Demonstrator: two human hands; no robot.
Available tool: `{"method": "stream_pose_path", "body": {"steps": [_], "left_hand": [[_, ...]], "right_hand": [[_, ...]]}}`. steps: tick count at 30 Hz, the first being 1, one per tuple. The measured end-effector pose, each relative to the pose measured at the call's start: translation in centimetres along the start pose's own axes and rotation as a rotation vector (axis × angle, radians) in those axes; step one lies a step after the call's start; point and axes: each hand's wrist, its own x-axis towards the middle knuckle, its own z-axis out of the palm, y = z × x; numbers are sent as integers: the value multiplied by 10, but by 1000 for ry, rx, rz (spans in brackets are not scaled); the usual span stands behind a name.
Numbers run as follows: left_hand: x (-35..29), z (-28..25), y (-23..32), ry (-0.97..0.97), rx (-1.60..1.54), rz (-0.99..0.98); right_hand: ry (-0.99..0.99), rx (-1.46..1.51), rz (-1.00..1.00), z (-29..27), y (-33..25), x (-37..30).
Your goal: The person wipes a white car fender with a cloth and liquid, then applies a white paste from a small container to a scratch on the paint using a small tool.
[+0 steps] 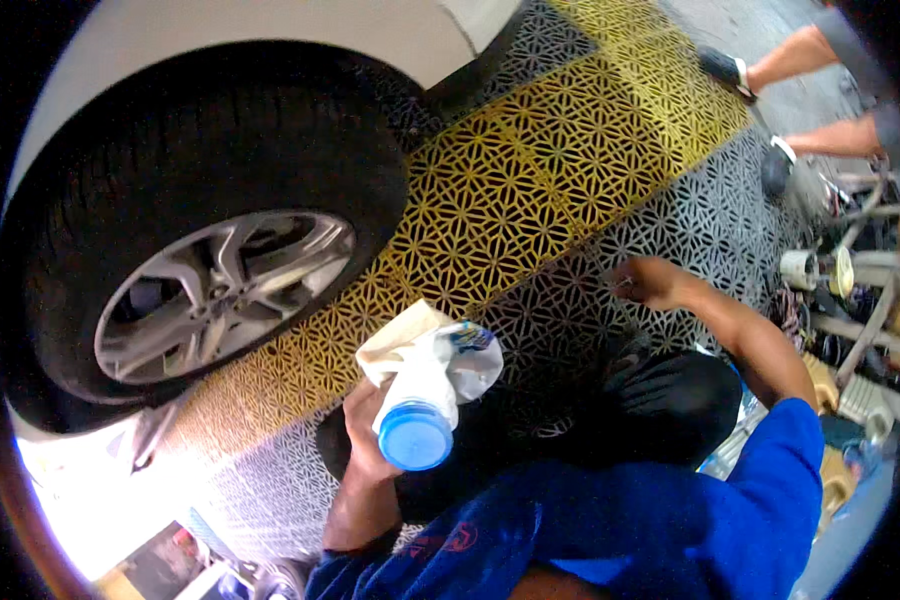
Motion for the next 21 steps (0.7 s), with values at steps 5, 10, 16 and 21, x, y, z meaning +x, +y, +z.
{"method": "stream_pose_path", "body": {"steps": [5,10,16,21], "left_hand": [[-3,12,17,-5,245,-85],[4,16,24,23,267,-149],[22,2,25,19,357,-159],[6,-24,12,55,384,-101]], "right_hand": [[-236,846,-509,-86,-242,79],[-552,489,-531,-102,-284,113],[-242,1613,-421,-60,-243,135],[200,1791,-683,-45,-243,142]]}}
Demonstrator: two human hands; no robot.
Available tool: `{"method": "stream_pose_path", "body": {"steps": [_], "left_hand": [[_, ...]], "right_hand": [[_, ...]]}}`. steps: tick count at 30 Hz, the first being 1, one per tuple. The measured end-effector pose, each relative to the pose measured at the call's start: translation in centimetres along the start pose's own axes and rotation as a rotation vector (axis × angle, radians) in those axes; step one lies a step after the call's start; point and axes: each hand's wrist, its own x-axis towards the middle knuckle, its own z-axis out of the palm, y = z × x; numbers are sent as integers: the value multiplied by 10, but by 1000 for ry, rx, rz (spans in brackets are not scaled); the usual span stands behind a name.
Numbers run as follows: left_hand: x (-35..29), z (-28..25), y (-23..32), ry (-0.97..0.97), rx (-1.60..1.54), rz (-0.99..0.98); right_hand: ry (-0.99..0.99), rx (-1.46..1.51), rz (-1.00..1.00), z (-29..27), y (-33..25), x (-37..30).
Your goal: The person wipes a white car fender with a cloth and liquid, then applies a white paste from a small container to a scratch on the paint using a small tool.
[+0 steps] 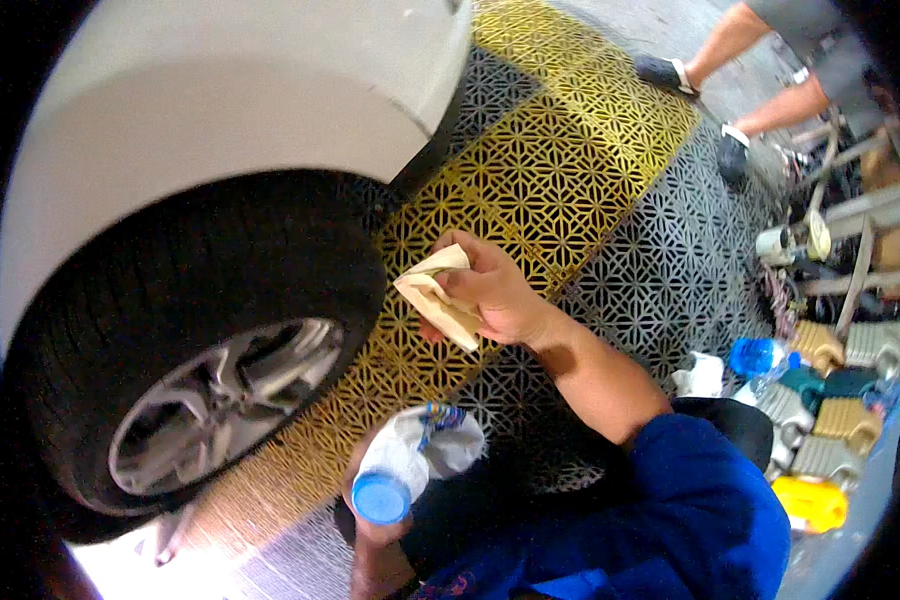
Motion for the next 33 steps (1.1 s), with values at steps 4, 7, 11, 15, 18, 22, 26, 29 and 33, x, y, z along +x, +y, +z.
{"method": "stream_pose_path", "body": {"steps": [4,7,11,15,18,22,26,29,33], "left_hand": [[-24,-15,-22,121,69,51],[-43,-24,-30,226,133,91],[-81,-36,-42,412,189,142],[-114,-43,-55,554,226,186],[-135,-47,-60,641,252,213],[-143,-53,-66,665,253,274],[-140,-54,-66,682,263,278],[-125,-50,-63,672,277,264],[-110,-50,-64,651,284,247]], "right_hand": [[503,-752,-324,4,-13,15],[618,-776,-787,10,-23,48],[535,-959,-1264,68,-45,83],[708,-965,-1377,91,-49,119],[882,-1077,-1304,60,-33,122],[1012,-963,-1043,14,-14,116],[932,-995,-1115,54,-24,118],[656,-883,-1427,108,-38,136],[766,-1025,-1323,74,-42,124]]}}
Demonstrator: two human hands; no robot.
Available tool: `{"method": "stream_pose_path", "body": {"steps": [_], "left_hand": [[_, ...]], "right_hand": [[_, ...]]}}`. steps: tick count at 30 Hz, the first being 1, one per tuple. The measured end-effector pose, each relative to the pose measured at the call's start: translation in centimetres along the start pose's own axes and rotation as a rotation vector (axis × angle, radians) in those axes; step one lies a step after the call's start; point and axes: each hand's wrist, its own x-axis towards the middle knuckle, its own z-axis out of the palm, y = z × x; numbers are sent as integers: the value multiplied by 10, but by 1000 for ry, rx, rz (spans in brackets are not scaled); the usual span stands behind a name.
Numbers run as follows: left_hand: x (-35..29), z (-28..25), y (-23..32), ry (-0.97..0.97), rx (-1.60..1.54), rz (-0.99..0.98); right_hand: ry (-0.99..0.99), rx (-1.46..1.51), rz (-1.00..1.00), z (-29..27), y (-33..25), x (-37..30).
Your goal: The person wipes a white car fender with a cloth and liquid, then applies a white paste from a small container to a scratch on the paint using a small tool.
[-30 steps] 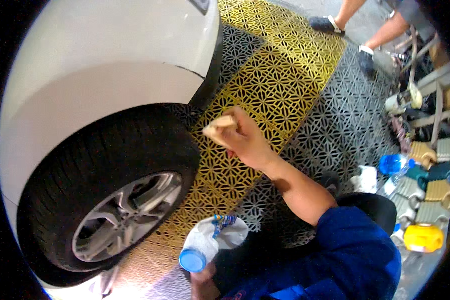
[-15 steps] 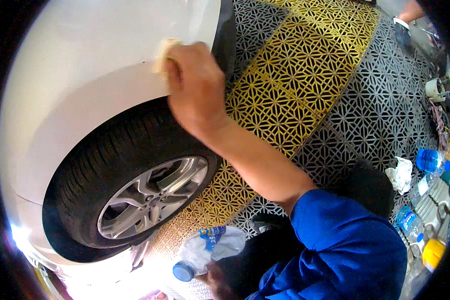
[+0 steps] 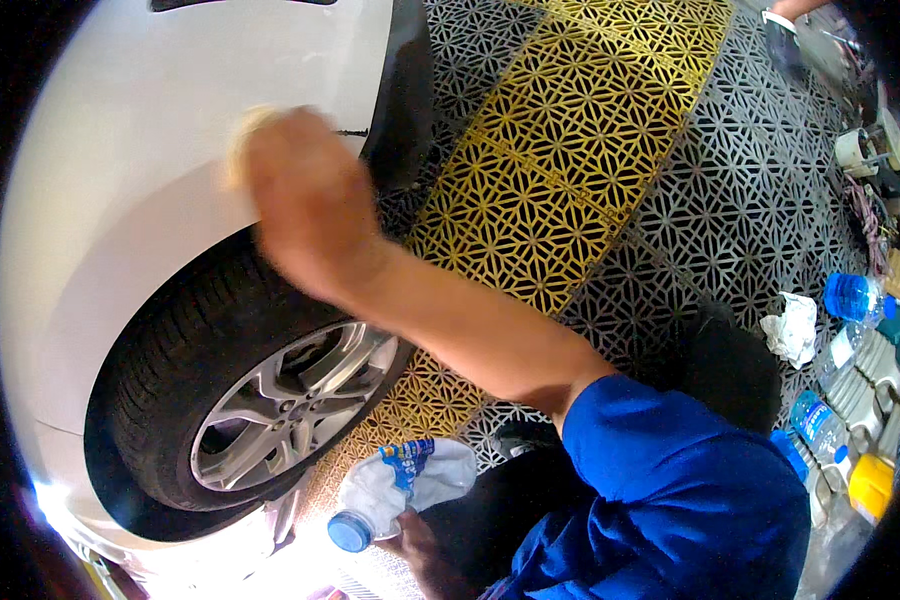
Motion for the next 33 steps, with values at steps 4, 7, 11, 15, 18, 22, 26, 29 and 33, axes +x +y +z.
{"method": "stream_pose_path", "body": {"steps": [4,7,11,15,18,22,26,29,33], "left_hand": [[-2,-3,4,12,13,-5],[0,-2,5,9,23,-8],[6,3,5,-5,25,-10],[5,0,9,-14,46,-21],[5,0,16,-18,47,-19],[11,7,15,-39,57,-21],[17,12,15,-51,63,-12],[18,14,16,-48,58,-13],[15,13,16,-39,71,-30]], "right_hand": [[36,-152,351,-21,62,-36],[-4,-84,405,-25,55,-41],[1,180,106,-4,4,-36],[52,-64,201,-7,37,-65],[64,29,177,5,19,-64],[31,184,-79,36,-59,-18],[64,159,-101,31,-47,6],[72,-31,65,1,17,-8],[74,-20,258,-18,54,-32]]}}
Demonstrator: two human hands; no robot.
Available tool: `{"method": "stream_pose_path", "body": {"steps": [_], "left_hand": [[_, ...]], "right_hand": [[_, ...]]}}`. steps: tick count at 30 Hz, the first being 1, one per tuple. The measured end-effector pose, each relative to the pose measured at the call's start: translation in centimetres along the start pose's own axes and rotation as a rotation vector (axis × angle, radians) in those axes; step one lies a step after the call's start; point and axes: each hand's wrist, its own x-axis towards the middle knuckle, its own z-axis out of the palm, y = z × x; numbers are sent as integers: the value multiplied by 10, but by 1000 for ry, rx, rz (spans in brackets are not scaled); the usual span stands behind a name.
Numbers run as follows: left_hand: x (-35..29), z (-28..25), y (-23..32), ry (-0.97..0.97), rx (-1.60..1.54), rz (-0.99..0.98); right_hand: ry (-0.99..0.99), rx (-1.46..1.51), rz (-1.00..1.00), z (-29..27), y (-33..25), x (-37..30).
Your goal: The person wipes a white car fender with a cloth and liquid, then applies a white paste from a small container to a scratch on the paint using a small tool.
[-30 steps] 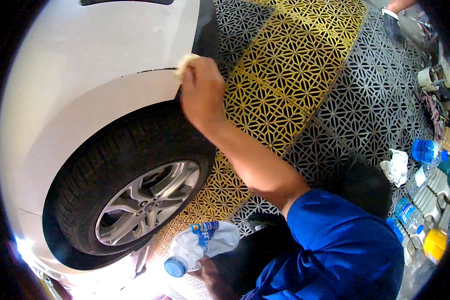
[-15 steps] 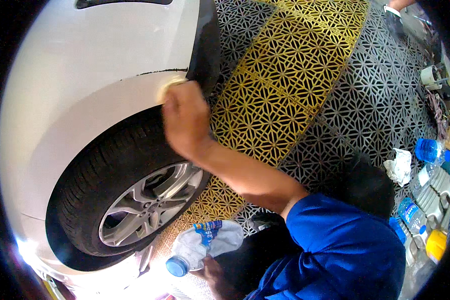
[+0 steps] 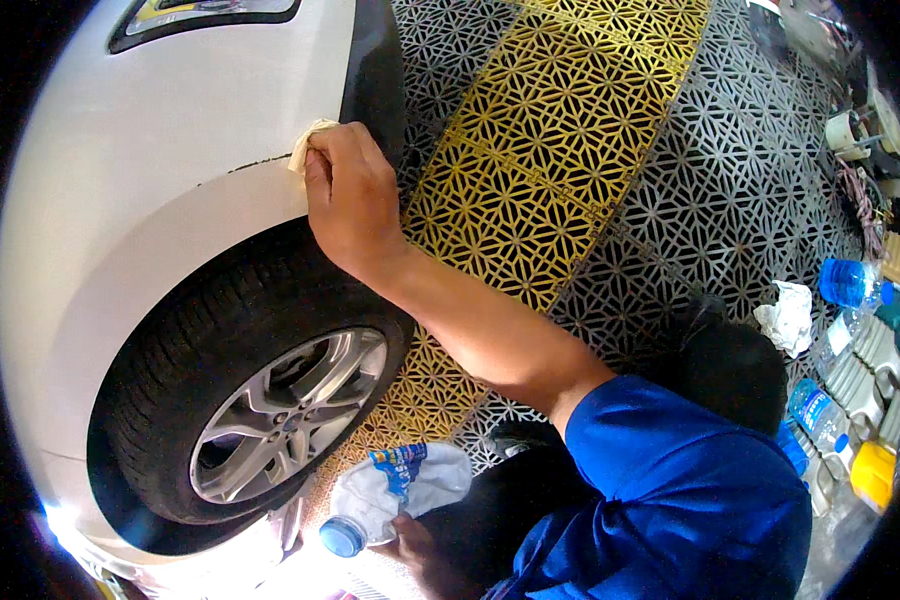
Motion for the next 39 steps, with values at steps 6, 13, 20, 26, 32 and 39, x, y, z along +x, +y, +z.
{"method": "stream_pose_path", "body": {"steps": [6,13,20,26,32,39], "left_hand": [[-2,-5,6,12,21,2],[-7,1,15,-7,105,-76],[4,17,36,-97,12,-84],[-1,26,27,-40,-147,43],[-1,35,45,-9,-172,-26],[-11,27,39,45,-90,-96]], "right_hand": [[-63,-15,64,-1,-32,7],[-97,87,-220,23,-65,14],[-139,-7,240,-20,10,19],[-490,1533,778,-57,19,26],[-545,1370,727,-41,-16,40],[-278,157,-145,15,-68,40]]}}
